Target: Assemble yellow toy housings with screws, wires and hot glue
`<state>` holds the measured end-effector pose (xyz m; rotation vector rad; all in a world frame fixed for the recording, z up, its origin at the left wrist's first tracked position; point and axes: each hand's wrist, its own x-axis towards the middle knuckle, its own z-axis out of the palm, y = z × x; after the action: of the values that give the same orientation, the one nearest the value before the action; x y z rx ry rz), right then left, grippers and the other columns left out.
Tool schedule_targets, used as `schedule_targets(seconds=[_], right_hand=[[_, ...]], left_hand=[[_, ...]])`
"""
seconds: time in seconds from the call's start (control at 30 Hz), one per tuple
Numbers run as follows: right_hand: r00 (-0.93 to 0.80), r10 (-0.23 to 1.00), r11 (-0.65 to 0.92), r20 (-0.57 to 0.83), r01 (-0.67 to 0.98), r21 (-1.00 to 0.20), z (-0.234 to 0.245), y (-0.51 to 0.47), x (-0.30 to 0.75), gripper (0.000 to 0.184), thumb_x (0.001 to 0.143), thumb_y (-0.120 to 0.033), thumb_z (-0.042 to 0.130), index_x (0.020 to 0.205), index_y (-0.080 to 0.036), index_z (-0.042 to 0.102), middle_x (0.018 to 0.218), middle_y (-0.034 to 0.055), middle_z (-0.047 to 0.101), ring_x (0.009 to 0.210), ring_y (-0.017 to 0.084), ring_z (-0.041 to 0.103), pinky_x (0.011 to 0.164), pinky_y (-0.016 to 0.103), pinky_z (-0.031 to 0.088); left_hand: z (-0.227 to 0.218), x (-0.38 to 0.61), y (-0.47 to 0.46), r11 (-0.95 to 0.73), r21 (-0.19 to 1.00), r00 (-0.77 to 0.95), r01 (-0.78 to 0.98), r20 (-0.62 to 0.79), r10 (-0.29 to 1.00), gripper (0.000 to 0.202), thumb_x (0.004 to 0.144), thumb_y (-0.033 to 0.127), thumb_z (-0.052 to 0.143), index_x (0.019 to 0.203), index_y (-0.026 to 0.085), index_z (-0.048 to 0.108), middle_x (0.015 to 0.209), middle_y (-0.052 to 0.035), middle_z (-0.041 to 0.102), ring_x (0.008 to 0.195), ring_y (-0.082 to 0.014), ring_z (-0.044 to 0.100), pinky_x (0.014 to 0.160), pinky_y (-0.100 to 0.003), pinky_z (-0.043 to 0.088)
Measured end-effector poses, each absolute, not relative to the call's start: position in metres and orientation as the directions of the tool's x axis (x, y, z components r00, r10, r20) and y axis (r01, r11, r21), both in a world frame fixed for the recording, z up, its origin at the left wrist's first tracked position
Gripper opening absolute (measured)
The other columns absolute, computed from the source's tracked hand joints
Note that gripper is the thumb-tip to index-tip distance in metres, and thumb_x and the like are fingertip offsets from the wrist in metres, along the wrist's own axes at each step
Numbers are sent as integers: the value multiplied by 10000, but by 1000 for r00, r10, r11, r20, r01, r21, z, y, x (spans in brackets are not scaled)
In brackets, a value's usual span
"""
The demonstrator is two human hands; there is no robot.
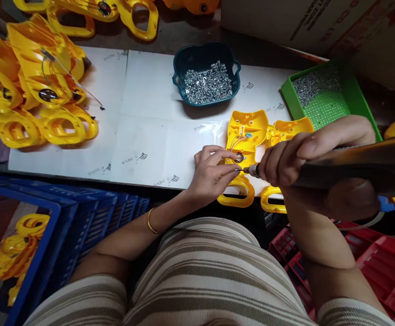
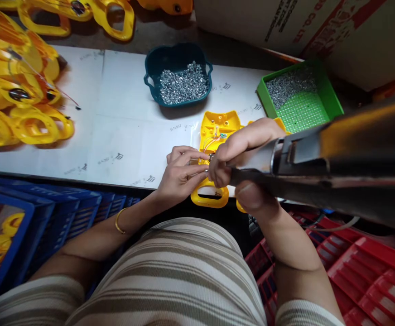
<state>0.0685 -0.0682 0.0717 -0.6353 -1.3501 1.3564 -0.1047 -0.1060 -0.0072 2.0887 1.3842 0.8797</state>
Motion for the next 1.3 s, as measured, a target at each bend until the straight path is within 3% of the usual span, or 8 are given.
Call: schedule_targets(seconds=[0.13,0.23,0.43,0.53,0.7,1.0,1.3], right_hand=[[-259,918,222,299,-288,-932,77,-70,65,280,757,-522,703,936,-307,693,496,-48,522,395,155,495,437,321,476],[-249,919,233,306,-284,-930,78,-68,65,286,743,-512,725,924,-292,697,495,-41,544,404,157,516,444,320,487],[-207,876,355,436,-335,-873,60,-55,61,278,775,-478,705,919,-241,682,479,-46,539,404,149,547,430,293,497],[-162,852,412,497,-379,-829,49,-51,54,265,773,-418,709,932,-206,688,473,-60,515,370,129,516,370,271,450],[-203,879,340,431,-366,-866,39,-51,48,277,762,-443,717,942,-238,671,477,-71,509,374,120,491,383,271,435],[-193,793,467,577,-416,-780,30,-40,38,200,816,-397,636,964,-263,640,430,-101,398,320,109,413,324,242,381],[-205,791,445,576,-453,-773,31,-41,39,239,816,-340,636,1003,-196,671,494,-71,465,371,116,458,369,266,396]], left_hand=[[-3,-106,-105,-358,683,304,637,204,930,174,926,303,592,923,260,761,1117,-29,702,1115,-236,471,926,-414,322],[-1,-107,-105,-323,650,274,688,180,945,220,888,373,630,1060,278,727,1210,-35,655,1135,-251,452,944,-414,322],[-13,-108,-109,-208,585,163,784,130,978,833,794,679,591,1425,155,445,1353,-137,528,1172,-299,414,967,-424,302],[-20,-104,-110,-161,573,166,804,43,985,975,773,780,509,1490,144,332,1331,-150,539,1154,-314,409,954,-444,278],[-21,-99,-109,-139,568,182,811,-19,983,975,785,793,465,1502,152,307,1324,-148,545,1148,-317,400,968,-465,240],[-19,-99,-109,-149,535,191,831,-23,981,922,824,748,463,1505,149,298,1290,-136,562,1126,-300,413,952,-452,241],[-16,-100,-106,-147,506,209,850,-69,975,918,830,743,461,1509,151,288,1211,-129,613,1053,-285,450,903,-435,251]])
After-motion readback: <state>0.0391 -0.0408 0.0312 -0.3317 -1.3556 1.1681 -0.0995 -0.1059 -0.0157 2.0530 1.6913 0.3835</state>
